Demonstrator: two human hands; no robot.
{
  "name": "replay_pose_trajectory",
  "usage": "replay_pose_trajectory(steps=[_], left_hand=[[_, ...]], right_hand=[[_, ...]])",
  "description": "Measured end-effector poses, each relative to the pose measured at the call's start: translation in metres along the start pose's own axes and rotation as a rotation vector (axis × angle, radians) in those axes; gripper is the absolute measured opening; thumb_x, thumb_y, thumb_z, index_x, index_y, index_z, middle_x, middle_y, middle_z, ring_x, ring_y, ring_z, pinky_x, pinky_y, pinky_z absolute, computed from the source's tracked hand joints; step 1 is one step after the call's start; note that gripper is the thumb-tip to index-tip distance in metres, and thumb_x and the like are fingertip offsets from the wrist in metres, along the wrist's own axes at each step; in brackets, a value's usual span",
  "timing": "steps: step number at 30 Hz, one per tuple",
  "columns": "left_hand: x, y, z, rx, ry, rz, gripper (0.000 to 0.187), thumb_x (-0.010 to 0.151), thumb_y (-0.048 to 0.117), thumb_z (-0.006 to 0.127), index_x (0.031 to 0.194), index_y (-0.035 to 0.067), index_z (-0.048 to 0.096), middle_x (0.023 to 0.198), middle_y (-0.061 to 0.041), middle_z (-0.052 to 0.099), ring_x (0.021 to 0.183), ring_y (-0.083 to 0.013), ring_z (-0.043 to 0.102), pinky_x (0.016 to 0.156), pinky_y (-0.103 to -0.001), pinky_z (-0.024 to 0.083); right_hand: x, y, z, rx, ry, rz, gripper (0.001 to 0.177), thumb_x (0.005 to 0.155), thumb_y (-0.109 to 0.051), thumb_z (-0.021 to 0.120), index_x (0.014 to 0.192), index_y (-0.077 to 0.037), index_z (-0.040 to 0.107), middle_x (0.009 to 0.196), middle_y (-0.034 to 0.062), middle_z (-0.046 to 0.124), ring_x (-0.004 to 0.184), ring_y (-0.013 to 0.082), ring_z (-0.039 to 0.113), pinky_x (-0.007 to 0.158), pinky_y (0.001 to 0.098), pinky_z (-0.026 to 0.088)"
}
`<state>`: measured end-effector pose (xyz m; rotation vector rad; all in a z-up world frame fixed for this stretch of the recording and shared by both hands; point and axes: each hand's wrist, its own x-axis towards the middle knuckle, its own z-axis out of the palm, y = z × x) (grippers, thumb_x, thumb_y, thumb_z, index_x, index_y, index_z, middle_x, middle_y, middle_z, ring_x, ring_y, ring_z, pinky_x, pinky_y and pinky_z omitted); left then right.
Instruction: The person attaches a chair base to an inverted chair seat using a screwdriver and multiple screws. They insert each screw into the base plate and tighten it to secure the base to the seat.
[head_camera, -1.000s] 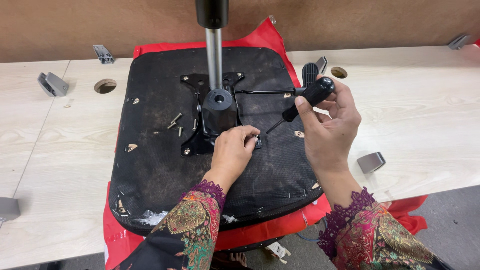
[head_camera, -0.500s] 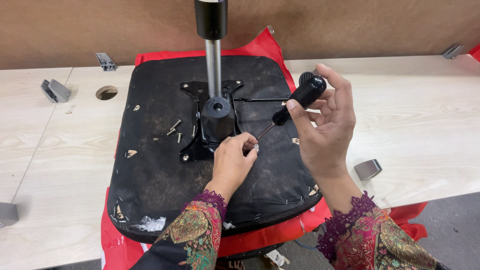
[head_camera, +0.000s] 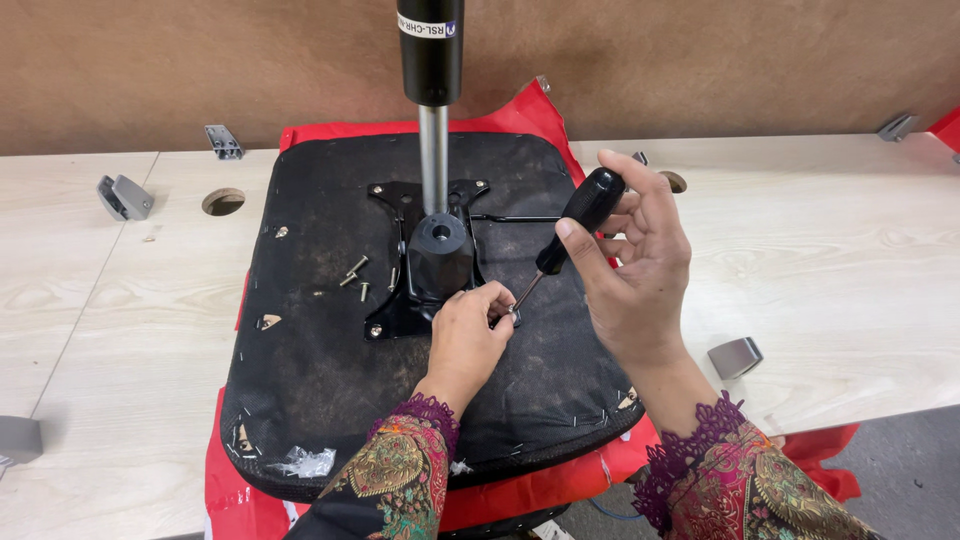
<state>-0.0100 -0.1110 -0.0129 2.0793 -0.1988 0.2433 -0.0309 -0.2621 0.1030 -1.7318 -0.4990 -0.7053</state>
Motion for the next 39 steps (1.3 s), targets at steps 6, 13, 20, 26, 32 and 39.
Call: replay_pose_trajectory(steps=[6,13,20,26,32,39], left_hand=[[0.0,0.001,-0.002,0.03,-0.01,0.045,0.01,0.081,0.008,0.075,0.09,0.008,0.071,0.081,-0.003,0.075,0.084,-0.0202,0.072,0.08,-0.037,0.056],[-0.001,0.008,-0.007,0.086,-0.017,0.055,0.019,0.082,0.022,0.08,0.089,0.007,0.07,0.08,-0.005,0.074,0.083,-0.0247,0.069,0.078,-0.04,0.054],[0.002,0.014,-0.009,0.054,-0.037,-0.012,0.018,0.082,0.023,0.079,0.087,0.008,0.07,0.08,-0.005,0.075,0.081,-0.0236,0.07,0.076,-0.04,0.055],[0.002,0.012,-0.01,0.043,-0.038,-0.002,0.017,0.082,0.021,0.079,0.087,0.007,0.071,0.08,-0.005,0.075,0.082,-0.0237,0.069,0.076,-0.04,0.055],[-0.001,0.009,-0.007,-0.024,-0.035,-0.053,0.015,0.083,0.019,0.077,0.093,0.009,0.074,0.083,-0.005,0.075,0.082,-0.0197,0.07,0.077,-0.035,0.056],[0.0,-0.003,-0.001,-0.106,-0.026,-0.073,0.016,0.083,0.016,0.077,0.097,0.007,0.075,0.085,-0.006,0.074,0.08,-0.0177,0.071,0.077,-0.032,0.056]], right_hand=[[0.003,-0.003,0.005,0.034,-0.011,-0.008,0.051,0.099,0.0,0.072,0.145,-0.002,0.05,0.11,0.0049,0.062,0.099,0.0084,0.066,0.082,0.0237,0.064],[0.009,-0.008,0.01,0.003,-0.004,0.016,0.053,0.094,0.0,0.072,0.143,-0.002,0.052,0.109,0.0048,0.063,0.097,0.0088,0.066,0.079,0.0248,0.064],[0.015,-0.016,0.017,-0.028,-0.036,0.066,0.052,0.091,0.0,0.072,0.14,-0.005,0.056,0.109,0.0043,0.065,0.095,0.0092,0.068,0.077,0.0251,0.065],[0.019,-0.022,0.02,-0.105,-0.103,0.098,0.056,0.089,-0.003,0.073,0.143,-0.008,0.057,0.107,0.006,0.071,0.088,0.0092,0.071,0.07,0.0244,0.064],[0.024,-0.018,0.03,-0.145,-0.116,0.008,0.059,0.087,-0.007,0.076,0.142,-0.009,0.056,0.113,0.0072,0.068,0.086,0.0125,0.07,0.071,0.0251,0.061],[0.034,-0.006,0.041,-0.1,-0.159,0.019,0.055,0.084,-0.008,0.081,0.135,-0.011,0.062,0.112,0.0045,0.068,0.089,0.0126,0.069,0.071,0.0259,0.059]])
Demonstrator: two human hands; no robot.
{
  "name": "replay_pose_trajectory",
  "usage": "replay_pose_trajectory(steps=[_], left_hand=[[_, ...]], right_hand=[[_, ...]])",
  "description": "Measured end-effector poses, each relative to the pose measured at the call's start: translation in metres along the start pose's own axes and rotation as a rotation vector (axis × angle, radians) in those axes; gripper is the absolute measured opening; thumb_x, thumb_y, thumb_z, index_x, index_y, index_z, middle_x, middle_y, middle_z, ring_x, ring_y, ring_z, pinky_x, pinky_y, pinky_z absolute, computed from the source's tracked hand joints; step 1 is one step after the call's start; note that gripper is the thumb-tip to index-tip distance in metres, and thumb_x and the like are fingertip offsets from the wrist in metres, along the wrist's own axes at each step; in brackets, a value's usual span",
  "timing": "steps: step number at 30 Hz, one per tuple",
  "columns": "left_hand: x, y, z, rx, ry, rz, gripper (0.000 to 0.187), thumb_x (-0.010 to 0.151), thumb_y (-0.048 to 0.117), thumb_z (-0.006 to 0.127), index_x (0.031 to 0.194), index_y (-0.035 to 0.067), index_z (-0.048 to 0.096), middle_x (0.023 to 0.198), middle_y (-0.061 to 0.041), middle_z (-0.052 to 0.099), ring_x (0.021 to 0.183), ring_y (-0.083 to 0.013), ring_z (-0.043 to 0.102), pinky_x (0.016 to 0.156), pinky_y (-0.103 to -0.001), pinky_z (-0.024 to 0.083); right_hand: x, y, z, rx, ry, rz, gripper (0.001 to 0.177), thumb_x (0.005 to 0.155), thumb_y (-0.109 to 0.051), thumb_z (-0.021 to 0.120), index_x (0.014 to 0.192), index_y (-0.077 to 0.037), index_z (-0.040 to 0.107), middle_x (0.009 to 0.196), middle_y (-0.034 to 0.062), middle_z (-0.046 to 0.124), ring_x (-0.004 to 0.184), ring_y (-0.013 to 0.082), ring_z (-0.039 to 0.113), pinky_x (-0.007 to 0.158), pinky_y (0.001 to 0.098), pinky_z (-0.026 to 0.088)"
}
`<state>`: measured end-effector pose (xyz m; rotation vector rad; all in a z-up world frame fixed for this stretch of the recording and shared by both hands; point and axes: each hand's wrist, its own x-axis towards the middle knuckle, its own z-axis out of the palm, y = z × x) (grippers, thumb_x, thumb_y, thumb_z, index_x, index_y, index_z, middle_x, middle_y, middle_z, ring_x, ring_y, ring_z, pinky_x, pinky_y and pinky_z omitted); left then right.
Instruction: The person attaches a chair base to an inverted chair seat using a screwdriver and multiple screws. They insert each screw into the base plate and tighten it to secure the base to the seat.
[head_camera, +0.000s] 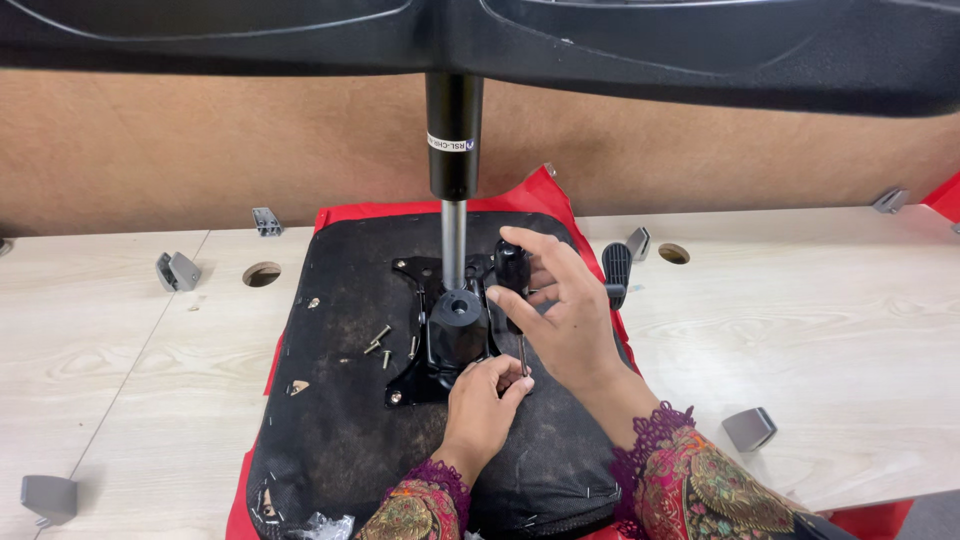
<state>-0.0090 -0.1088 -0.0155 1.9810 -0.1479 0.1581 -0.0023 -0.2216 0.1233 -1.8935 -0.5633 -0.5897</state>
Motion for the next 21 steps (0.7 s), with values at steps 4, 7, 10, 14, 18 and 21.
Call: replay_pose_trajectory(steps=[4,7,10,14,18,21], left_hand=[[0.0,-0.006,0.004,-0.04,0.027,0.043,0.016,0.083,0.015,0.077,0.096,0.005,0.075,0.085,-0.007,0.074,0.079,-0.0171,0.073,0.076,-0.031,0.057],[0.0,-0.008,0.005,-0.029,0.022,0.033,0.017,0.084,0.016,0.077,0.096,0.005,0.075,0.084,-0.008,0.074,0.078,-0.0176,0.072,0.076,-0.031,0.057],[0.0,-0.006,0.005,-0.052,0.023,0.025,0.017,0.084,0.016,0.076,0.097,0.005,0.076,0.085,-0.007,0.074,0.078,-0.0169,0.073,0.076,-0.031,0.058],[-0.001,-0.005,0.005,-0.014,0.012,0.003,0.018,0.084,0.017,0.077,0.097,0.005,0.076,0.084,-0.008,0.074,0.078,-0.0169,0.071,0.075,-0.031,0.057],[-0.002,-0.003,0.004,-0.012,0.019,0.03,0.017,0.084,0.016,0.077,0.097,0.005,0.076,0.085,-0.007,0.075,0.079,-0.0159,0.071,0.076,-0.03,0.056],[-0.002,-0.002,0.004,-0.004,0.017,0.035,0.016,0.085,0.015,0.076,0.097,0.005,0.077,0.084,-0.006,0.076,0.079,-0.016,0.071,0.077,-0.03,0.056]], right_hand=[[-0.002,0.008,-0.006,0.006,0.025,-0.157,0.048,0.091,-0.002,0.075,0.136,-0.006,0.06,0.122,0.0075,0.063,0.105,0.0114,0.065,0.081,0.0238,0.059],[-0.003,0.015,-0.013,0.224,-0.011,-0.001,0.041,0.101,0.003,0.061,0.141,-0.003,0.061,0.118,0.008,0.063,0.094,0.0064,0.057,0.076,0.0204,0.049],[-0.005,0.02,-0.017,0.205,0.036,-0.01,0.038,0.1,0.004,0.062,0.138,-0.002,0.057,0.112,0.0075,0.063,0.095,0.0063,0.058,0.078,0.0205,0.053],[-0.008,0.021,-0.019,0.16,0.131,-0.115,0.036,0.099,0.002,0.068,0.133,-0.001,0.054,0.114,0.0043,0.055,0.101,0.0075,0.059,0.08,0.0203,0.06],[-0.011,0.014,-0.02,-0.037,0.189,-0.169,0.035,0.095,0.0,0.075,0.127,-0.004,0.061,0.116,0.0031,0.043,0.099,0.0084,0.054,0.073,0.0194,0.059],[-0.012,0.01,-0.021,-0.04,0.175,-0.144,0.035,0.093,-0.002,0.079,0.125,-0.006,0.065,0.117,0.0034,0.043,0.098,0.0086,0.055,0.071,0.02,0.058]])
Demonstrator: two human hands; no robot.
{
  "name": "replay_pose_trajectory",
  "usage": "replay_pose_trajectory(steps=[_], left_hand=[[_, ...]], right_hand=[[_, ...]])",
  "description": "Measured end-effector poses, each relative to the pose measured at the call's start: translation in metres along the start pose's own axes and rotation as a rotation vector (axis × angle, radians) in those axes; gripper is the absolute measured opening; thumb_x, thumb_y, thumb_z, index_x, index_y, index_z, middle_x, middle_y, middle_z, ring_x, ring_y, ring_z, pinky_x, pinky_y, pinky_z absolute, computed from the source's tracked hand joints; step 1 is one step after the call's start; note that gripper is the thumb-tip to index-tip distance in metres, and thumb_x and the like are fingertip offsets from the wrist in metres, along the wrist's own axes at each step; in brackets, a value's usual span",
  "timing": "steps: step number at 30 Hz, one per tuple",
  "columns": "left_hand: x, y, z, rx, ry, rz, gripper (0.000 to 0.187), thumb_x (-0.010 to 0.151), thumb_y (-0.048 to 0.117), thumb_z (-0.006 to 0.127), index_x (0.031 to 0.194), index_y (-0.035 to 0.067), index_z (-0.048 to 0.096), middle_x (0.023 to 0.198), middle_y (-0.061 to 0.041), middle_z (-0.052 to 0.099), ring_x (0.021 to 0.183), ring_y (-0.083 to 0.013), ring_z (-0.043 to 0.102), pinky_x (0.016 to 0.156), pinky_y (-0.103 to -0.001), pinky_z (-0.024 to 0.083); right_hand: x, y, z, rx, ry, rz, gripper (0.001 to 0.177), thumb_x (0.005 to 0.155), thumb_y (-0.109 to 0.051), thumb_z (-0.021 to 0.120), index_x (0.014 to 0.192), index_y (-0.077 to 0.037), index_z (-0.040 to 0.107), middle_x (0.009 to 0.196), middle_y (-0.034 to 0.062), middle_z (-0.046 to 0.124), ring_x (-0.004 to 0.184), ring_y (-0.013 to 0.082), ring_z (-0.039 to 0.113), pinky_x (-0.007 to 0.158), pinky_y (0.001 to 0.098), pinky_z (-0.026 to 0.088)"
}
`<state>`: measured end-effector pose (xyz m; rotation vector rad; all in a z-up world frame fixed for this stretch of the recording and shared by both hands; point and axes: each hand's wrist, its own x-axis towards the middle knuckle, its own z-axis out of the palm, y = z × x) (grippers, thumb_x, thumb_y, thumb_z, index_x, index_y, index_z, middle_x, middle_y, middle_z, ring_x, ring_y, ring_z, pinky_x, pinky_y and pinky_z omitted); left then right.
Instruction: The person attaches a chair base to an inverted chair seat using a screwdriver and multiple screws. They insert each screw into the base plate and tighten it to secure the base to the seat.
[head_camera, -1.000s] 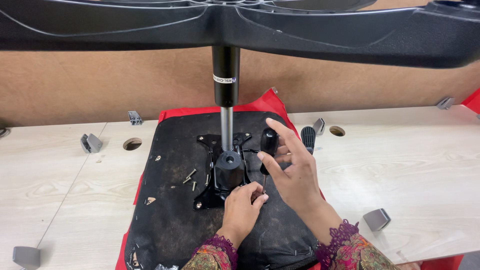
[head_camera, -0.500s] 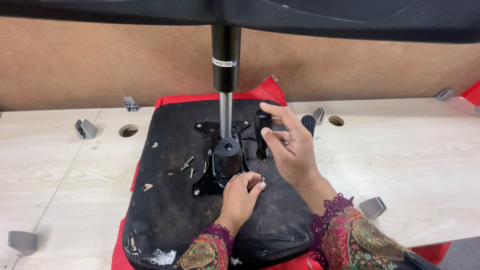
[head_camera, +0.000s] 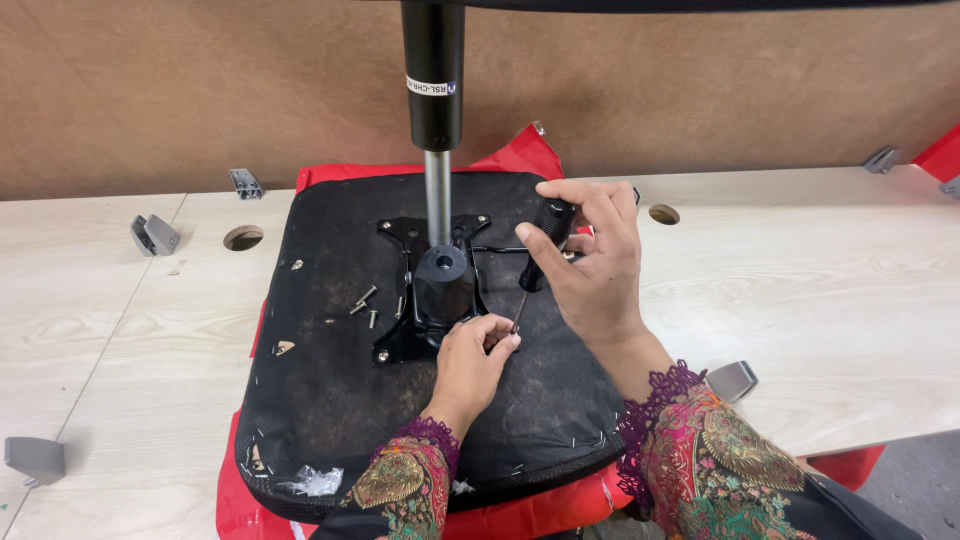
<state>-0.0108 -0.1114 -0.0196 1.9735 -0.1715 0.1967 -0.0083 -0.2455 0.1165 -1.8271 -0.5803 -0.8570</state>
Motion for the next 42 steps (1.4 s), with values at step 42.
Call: replay_pose_trajectory(steps=[42], left_hand=[[-0.007,-0.001,0.004,0.043,0.072,0.061,0.018,0.086,0.018,0.074,0.098,0.005,0.077,0.086,-0.006,0.075,0.087,-0.0205,0.068,0.081,-0.034,0.053]], right_hand=[[0.007,-0.003,0.008,0.094,-0.06,0.024,0.031,0.093,-0.005,0.078,0.122,-0.002,0.065,0.11,0.0018,0.046,0.092,0.0073,0.057,0.066,0.0185,0.061]])
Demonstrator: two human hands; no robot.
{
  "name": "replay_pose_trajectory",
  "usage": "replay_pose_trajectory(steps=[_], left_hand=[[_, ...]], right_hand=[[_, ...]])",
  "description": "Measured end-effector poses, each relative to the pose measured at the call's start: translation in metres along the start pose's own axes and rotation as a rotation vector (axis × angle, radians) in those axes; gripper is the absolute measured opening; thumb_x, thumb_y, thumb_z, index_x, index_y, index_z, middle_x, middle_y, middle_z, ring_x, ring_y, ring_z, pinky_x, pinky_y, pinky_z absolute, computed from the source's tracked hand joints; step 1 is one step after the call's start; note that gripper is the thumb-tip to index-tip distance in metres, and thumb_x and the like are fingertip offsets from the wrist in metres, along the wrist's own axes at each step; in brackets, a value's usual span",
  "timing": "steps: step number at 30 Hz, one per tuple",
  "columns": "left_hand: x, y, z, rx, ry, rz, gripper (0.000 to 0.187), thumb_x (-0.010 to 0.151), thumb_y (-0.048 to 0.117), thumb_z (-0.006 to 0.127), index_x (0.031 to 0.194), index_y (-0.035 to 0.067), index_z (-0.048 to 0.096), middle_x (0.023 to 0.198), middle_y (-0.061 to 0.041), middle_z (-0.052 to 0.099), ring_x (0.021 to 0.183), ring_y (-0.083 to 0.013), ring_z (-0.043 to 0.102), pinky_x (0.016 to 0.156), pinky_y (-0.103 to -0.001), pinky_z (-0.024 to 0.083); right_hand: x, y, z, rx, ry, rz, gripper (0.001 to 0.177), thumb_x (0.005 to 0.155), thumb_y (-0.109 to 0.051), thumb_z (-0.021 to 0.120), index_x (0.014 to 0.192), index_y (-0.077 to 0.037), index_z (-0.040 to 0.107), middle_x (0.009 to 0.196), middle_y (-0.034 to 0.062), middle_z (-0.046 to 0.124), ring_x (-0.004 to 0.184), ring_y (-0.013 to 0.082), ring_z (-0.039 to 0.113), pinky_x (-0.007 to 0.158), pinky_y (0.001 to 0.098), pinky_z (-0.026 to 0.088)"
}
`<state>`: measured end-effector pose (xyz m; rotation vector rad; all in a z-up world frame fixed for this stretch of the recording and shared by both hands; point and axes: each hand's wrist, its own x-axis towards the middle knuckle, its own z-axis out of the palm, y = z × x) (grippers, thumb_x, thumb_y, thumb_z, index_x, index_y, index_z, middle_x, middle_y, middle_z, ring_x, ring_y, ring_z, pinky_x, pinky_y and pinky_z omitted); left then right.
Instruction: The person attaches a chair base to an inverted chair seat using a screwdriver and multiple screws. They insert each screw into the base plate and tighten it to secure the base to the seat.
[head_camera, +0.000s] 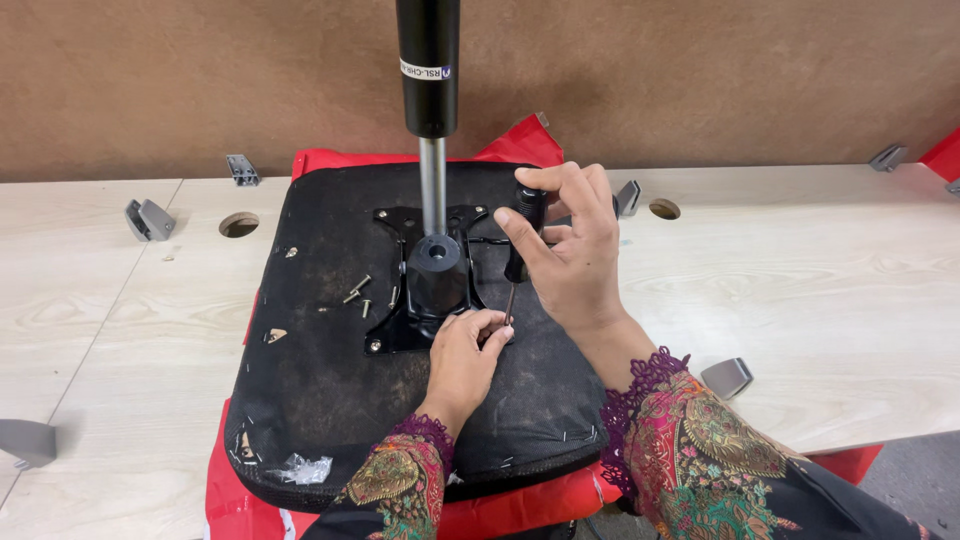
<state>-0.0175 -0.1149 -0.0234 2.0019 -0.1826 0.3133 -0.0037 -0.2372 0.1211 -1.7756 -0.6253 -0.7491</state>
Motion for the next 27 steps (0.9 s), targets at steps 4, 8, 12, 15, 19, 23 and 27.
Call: replay_pose_trajectory(steps=[4,8,12,15,19,23,27], left_hand=[[0.001,0.0,0.0,-0.004,-0.013,-0.006,0.018,0.086,0.018,0.074,0.099,0.005,0.077,0.088,-0.006,0.075,0.087,-0.0198,0.068,0.082,-0.033,0.054],[0.002,-0.001,-0.002,-0.001,-0.01,0.006,0.019,0.086,0.019,0.074,0.098,0.005,0.078,0.091,-0.006,0.076,0.088,-0.0199,0.067,0.082,-0.033,0.053],[0.002,0.0,-0.002,-0.006,-0.021,-0.014,0.02,0.086,0.02,0.074,0.099,0.005,0.077,0.092,-0.006,0.075,0.088,-0.0195,0.067,0.082,-0.033,0.054],[0.003,0.0,-0.002,0.004,-0.026,-0.012,0.02,0.086,0.02,0.074,0.099,0.006,0.078,0.092,-0.006,0.076,0.088,-0.0196,0.067,0.082,-0.033,0.054],[0.002,-0.001,-0.002,0.021,-0.012,0.012,0.019,0.085,0.02,0.074,0.098,0.006,0.078,0.092,-0.005,0.076,0.089,-0.0203,0.066,0.083,-0.034,0.053],[0.002,0.0,-0.002,0.006,-0.015,-0.007,0.02,0.086,0.02,0.075,0.099,0.006,0.078,0.093,-0.006,0.076,0.09,-0.0199,0.067,0.083,-0.034,0.054],[0.001,0.002,-0.002,-0.006,-0.034,-0.063,0.02,0.086,0.02,0.075,0.1,0.006,0.076,0.09,-0.006,0.075,0.089,-0.0188,0.068,0.083,-0.033,0.055]], right_hand=[[0.004,0.005,0.0,-0.011,-0.031,0.004,0.033,0.092,-0.004,0.079,0.122,-0.003,0.064,0.112,0.0034,0.048,0.094,0.0092,0.057,0.069,0.0194,0.062],[0.004,0.01,0.0,0.28,-0.136,0.051,0.031,0.102,0.003,0.061,0.133,-0.003,0.058,0.131,0.0051,0.055,0.117,0.0111,0.059,0.092,0.0214,0.056],[0.004,0.013,0.0,0.374,-0.186,0.117,0.032,0.106,0.002,0.057,0.137,-0.004,0.056,0.13,0.005,0.06,0.116,0.0106,0.063,0.098,0.0199,0.054],[0.002,0.011,0.002,0.313,-0.164,0.145,0.033,0.104,0.0,0.062,0.136,-0.003,0.057,0.123,0.005,0.06,0.106,0.0082,0.059,0.087,0.0189,0.055],[-0.001,0.004,0.007,0.108,-0.108,0.027,0.031,0.099,-0.001,0.071,0.129,-0.002,0.064,0.117,0.005,0.053,0.097,0.0083,0.056,0.078,0.02,0.061],[0.002,0.0,0.012,0.013,-0.036,-0.01,0.032,0.094,-0.004,0.077,0.124,-0.003,0.065,0.113,0.0036,0.049,0.097,0.0081,0.059,0.073,0.0198,0.063],[0.007,0.003,0.009,-0.038,-0.047,0.054,0.034,0.09,-0.005,0.08,0.121,-0.004,0.066,0.111,0.0048,0.049,0.094,0.0098,0.06,0.068,0.0205,0.061]])
